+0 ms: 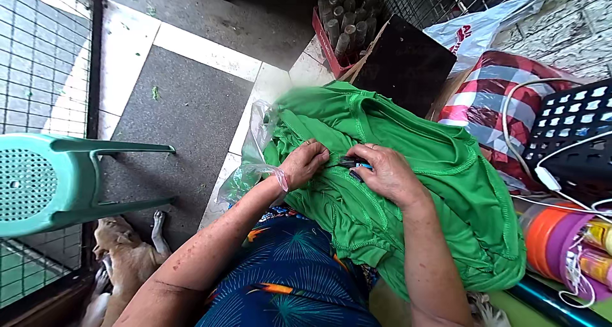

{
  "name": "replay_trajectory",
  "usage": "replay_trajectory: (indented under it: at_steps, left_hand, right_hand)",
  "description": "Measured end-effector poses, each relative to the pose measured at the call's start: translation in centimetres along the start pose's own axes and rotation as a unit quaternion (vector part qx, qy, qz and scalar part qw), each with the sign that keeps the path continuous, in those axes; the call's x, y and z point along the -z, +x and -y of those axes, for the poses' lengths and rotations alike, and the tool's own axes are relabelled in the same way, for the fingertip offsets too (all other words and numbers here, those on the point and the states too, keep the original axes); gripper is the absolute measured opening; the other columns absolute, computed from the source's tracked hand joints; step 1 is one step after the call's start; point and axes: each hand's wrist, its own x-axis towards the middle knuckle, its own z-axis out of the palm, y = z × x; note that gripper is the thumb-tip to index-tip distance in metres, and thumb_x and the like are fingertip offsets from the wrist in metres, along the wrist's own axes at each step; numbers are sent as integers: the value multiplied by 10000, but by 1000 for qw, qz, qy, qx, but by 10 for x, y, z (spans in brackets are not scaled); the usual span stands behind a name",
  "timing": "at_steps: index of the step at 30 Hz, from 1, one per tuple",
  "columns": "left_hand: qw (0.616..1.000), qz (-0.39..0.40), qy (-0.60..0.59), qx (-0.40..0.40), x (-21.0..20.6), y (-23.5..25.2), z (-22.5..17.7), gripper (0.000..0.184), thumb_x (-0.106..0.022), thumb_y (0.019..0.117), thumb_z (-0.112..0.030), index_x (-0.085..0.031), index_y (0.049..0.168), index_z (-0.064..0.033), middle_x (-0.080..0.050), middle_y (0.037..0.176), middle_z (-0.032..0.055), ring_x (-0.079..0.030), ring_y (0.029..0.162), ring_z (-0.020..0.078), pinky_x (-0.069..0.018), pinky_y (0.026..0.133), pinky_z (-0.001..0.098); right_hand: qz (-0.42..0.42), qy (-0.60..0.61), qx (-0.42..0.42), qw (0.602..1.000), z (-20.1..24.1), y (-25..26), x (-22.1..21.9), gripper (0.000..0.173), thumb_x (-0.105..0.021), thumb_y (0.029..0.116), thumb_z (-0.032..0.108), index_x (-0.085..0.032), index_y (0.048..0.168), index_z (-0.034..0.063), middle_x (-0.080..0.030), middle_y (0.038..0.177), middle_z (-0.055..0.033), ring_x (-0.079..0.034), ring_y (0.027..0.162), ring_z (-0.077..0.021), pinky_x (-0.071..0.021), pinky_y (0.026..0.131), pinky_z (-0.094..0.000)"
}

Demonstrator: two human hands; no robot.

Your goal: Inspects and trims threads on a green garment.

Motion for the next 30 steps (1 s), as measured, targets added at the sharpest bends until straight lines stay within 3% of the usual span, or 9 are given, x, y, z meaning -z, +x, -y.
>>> replay_trajectory:
  at_steps: [7, 11, 13, 16, 18, 22, 24, 27, 30]
  left_hand:
    - [996, -60, -2, -62, -14, -1, 16, 202, -513, 1034, -90, -652, 941, 22, -589, 937, 116, -600, 830, 171, -521, 771, 327]
    - [996, -75, -10, -53, -16, -3, 15, 204, -497, 1045, -93, -633, 951, 27, -587, 939, 124, -605, 814, 170, -527, 762, 325]
    - [995, -83, -47, -33, -17, -5, 15, 211, -469, 1067, -100, -613, 1000, 39, -597, 940, 115, -629, 770, 124, -560, 747, 280]
    - [980, -110, -163, 15, -19, -8, 18, 209, -420, 1101, -140, -565, 1067, 7, -630, 823, 32, -637, 690, 40, -566, 704, 214]
    - [961, -122, -244, 33, -20, -9, 21, 165, -418, 1100, -140, -546, 1052, -50, -612, 778, -22, -614, 657, 15, -551, 671, 182]
    - [948, -129, -289, 20, -17, -12, 23, 123, -455, 1082, -112, -563, 1032, -80, -617, 767, -44, -598, 631, 5, -533, 627, 158]
    - [944, -99, -315, -2, -11, -17, 19, 119, -464, 1065, -99, -566, 1005, -114, -615, 769, -59, -580, 624, 2, -518, 609, 152]
    - [950, 3, -310, -30, -5, -32, -2, 96, -545, 1005, -82, -624, 951, -90, -660, 754, -86, -616, 633, -11, -543, 605, 171]
    - [949, 158, -267, -54, -6, -49, -30, 140, -558, 1026, -129, -638, 988, -21, -639, 800, -82, -596, 681, -51, -525, 642, 147]
  right_hand:
    - [21, -61, -22, 998, 14, 5, -3, 146, -730, 916, 66, -734, 1063, 60, -673, 886, -169, -681, 854, -357, -510, 727, -559]
    - [4, -61, 7, 998, 8, 5, -6, 91, -708, 917, 38, -738, 1000, 57, -662, 841, -160, -677, 813, -351, -500, 688, -547]
    - [-5, -42, 1, 999, 5, 5, -5, 101, -691, 929, 33, -737, 1016, 56, -677, 865, -161, -684, 819, -350, -503, 673, -547]
    - [-24, 16, -20, 999, -1, 3, -5, 144, -673, 957, 51, -720, 1092, 42, -694, 904, -168, -690, 829, -347, -515, 695, -563]
    - [-29, 40, -29, 998, -5, 2, -4, 202, -678, 960, 70, -689, 1158, 30, -712, 935, -167, -705, 853, -341, -541, 730, -564]
    - [-32, 60, -48, 997, -5, 2, -4, 249, -692, 958, 76, -658, 1196, 11, -715, 952, -177, -708, 862, -340, -546, 750, -562]
    - [-38, 72, -53, 995, -6, 2, -4, 259, -698, 958, 83, -654, 1202, 10, -713, 966, -179, -705, 867, -335, -546, 755, -559]
    - [-78, 102, -41, 991, -10, 2, -7, 272, -691, 954, 64, -640, 1210, -12, -701, 1019, -191, -699, 894, -307, -567, 788, -507]
    - [-158, 153, -28, 975, -4, 0, -6, 246, -641, 948, 4, -621, 1186, -51, -678, 1059, -186, -673, 913, -202, -566, 812, -337]
